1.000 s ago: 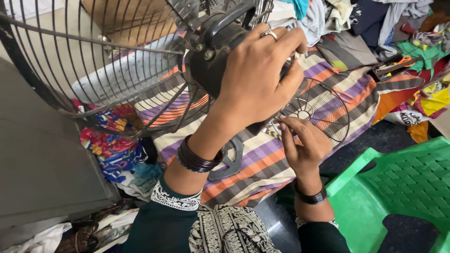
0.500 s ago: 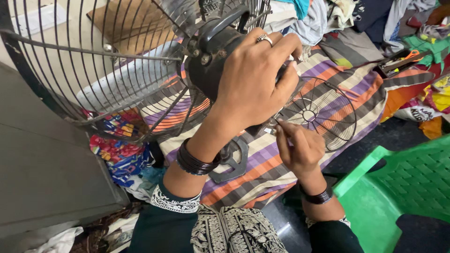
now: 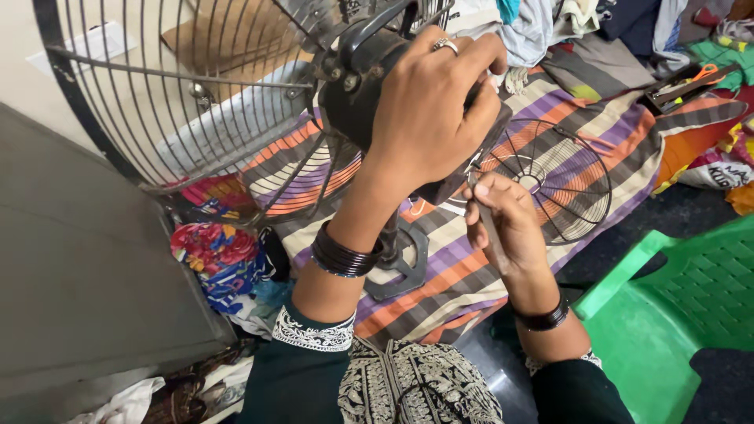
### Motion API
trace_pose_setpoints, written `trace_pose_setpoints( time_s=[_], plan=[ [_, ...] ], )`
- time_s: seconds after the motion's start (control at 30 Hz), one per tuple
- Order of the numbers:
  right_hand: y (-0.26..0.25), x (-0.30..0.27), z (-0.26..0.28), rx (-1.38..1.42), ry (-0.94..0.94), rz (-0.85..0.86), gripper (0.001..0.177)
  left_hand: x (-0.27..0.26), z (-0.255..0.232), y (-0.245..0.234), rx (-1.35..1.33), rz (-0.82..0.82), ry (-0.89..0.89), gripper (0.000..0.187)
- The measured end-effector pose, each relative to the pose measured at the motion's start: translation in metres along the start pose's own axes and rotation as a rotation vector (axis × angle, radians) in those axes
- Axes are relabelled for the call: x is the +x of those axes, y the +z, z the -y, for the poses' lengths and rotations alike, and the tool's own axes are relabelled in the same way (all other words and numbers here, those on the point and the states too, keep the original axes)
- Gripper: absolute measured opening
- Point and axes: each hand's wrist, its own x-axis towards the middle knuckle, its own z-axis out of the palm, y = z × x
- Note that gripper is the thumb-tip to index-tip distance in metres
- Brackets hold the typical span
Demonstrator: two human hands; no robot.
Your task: The person works on the rear housing of a standing electric fan, repeatedly adjusting and tightening a fastener at the base of the motor housing. The person manipulates the fan's rear grille and housing with both hands throughout the clip.
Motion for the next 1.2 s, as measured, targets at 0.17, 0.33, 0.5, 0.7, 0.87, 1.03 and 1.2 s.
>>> trace_pose_setpoints(
  time_s=[0.17,0.33,0.5,0.7,0.87,1.03,1.2],
  plan=[
    [-0.002,-0.001,-0.007,-0.088,-0.077,0.019,0.017,0.001,0.001,0.001,-0.010,0.012,-0.005,0.008],
    [0.012,-0.014,-0.007,-0.659,-0.458,-0.157,0.011,0.002,0.003,0.001,-0.026,-0.008,0.017,0.009],
    [0.024,-0.013,0.006,-1.620,-1.267,-0.322,0.011,0.001,0.002,0.001,-0.052,-0.017,0.022,0.007],
    [0.008,-0.008,0.031,-2.026,-1.648,-0.176,0.012,0.001,0.001,0.001,-0.065,-0.011,0.011,0.006],
    [-0.020,-0.007,0.034,-2.108,-1.818,-0.158,0.018,0.001,0.001,0.000,-0.069,-0.023,0.018,0.006],
    [-0.037,0.002,0.036,-2.130,-1.911,-0.107,0.020,0.001,0.000,-0.001,-0.085,0.002,0.000,0.006],
    [-0.037,0.008,0.042,-2.160,-1.984,-0.044,0.030,0.000,-0.001,-0.001,-0.065,-0.013,-0.014,0.007]
  ],
)
